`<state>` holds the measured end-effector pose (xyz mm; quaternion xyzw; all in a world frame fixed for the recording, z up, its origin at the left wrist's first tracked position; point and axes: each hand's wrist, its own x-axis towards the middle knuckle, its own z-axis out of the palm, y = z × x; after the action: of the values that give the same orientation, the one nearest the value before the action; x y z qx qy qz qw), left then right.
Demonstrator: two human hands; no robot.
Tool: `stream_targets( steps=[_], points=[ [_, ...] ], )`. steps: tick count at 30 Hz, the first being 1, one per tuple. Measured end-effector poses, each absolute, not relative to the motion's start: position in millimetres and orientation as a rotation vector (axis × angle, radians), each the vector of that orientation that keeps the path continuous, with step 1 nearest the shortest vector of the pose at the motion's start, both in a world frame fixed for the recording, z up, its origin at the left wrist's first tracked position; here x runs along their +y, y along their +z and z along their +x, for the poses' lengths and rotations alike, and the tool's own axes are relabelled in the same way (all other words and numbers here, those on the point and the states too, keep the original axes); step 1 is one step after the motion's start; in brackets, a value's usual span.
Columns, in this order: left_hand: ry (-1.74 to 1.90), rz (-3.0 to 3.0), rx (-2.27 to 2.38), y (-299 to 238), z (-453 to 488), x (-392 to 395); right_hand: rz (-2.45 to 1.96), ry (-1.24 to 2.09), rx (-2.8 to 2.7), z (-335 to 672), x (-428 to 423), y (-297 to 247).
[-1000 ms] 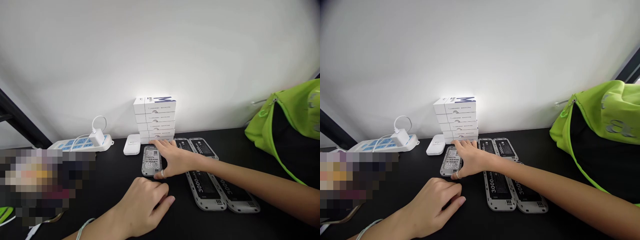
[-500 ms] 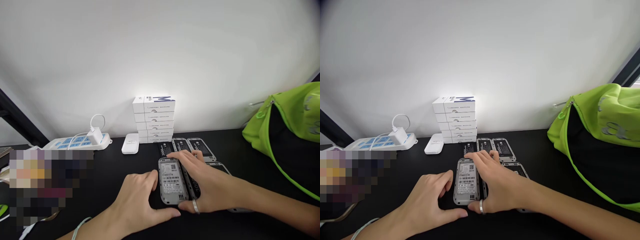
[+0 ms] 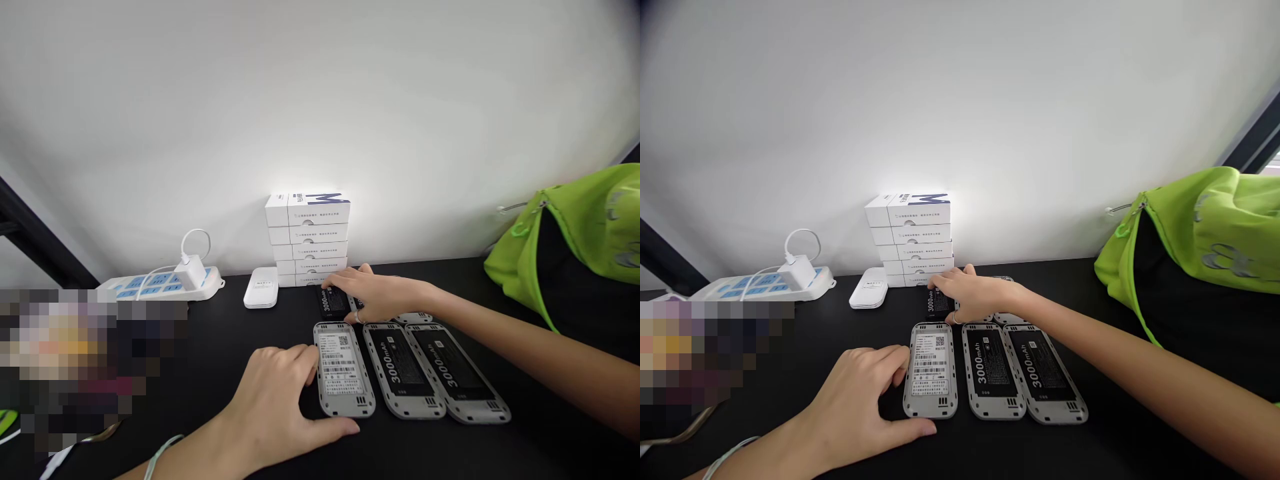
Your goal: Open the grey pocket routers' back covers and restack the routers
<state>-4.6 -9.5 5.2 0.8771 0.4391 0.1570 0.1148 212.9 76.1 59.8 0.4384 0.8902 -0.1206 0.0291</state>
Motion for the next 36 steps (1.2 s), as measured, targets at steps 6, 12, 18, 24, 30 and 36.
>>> stream_targets(
  steps=[6, 12, 18, 24, 30, 36],
  points=[
    [0.447, 2.574, 1.285, 4, -5, -10, 1.346, -0.400, 2.757, 209, 83, 59],
    [0.452, 2.574, 1.289, 4, -5, -9, 1.569, -0.449, 2.898, 213, 68, 65],
    [0.416, 2.534, 1.335, 5, -4, -10, 1.613, -0.557, 2.916, 217, 17, 58],
    [0.419, 2.534, 1.326, 5, -4, -11, 1.592, -0.740, 2.826, 219, -3, 49],
    [0.434, 2.540, 1.314, 4, -4, -11, 1.279, -0.703, 2.880, 217, -4, 58],
    [0.417, 2.562, 1.320, 2, -4, -10, 1.121, -0.287, 2.979, 214, -15, 43]
  ],
)
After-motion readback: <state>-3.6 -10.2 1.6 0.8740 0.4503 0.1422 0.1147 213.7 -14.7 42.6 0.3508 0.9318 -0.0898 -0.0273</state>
